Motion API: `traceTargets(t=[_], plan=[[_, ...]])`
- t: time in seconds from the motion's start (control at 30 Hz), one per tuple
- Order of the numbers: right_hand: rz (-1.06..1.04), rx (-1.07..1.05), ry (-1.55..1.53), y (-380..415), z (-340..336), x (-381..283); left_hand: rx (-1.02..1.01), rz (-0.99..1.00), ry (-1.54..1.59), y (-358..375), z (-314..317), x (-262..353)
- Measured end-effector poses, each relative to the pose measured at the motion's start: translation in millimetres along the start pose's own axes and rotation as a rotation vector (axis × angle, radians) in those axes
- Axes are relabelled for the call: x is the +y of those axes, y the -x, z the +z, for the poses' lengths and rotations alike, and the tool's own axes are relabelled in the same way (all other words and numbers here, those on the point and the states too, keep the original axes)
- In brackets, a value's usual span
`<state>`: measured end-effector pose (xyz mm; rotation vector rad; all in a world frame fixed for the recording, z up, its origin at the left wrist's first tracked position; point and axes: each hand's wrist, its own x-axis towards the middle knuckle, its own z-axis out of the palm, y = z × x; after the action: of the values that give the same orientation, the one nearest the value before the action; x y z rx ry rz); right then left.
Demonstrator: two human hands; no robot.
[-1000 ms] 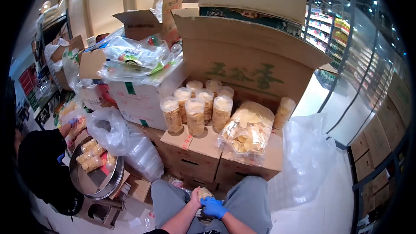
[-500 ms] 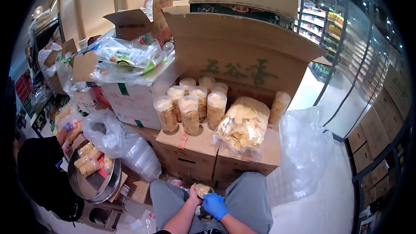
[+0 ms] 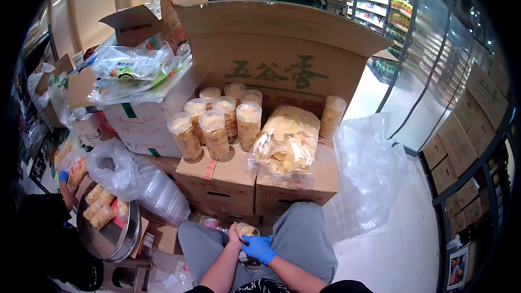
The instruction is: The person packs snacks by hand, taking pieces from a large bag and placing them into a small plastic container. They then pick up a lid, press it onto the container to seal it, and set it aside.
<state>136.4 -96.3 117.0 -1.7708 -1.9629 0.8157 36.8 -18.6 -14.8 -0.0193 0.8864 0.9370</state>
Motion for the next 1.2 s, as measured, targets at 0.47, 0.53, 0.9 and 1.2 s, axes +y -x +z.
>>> traceTargets(t=[0.47, 0.53, 0.9, 1.2], plan=[[-0.063, -0.544, -0.143, -14, -3, 18, 0.019, -0.088, 0.007, -11, -20, 0], [-0.051, -0.570, -0.163, -16, 3, 20, 0.040, -0.081, 0.003, -16, -27, -1], [-0.103, -0.479, -0.072, -25, 9, 17, 0.240, 0.032, 0.058, -16, -39, -2], [-0.027, -0.110, -0.295, -13, 29, 29, 0.192, 0.026, -0.045, 28, 4, 15]])
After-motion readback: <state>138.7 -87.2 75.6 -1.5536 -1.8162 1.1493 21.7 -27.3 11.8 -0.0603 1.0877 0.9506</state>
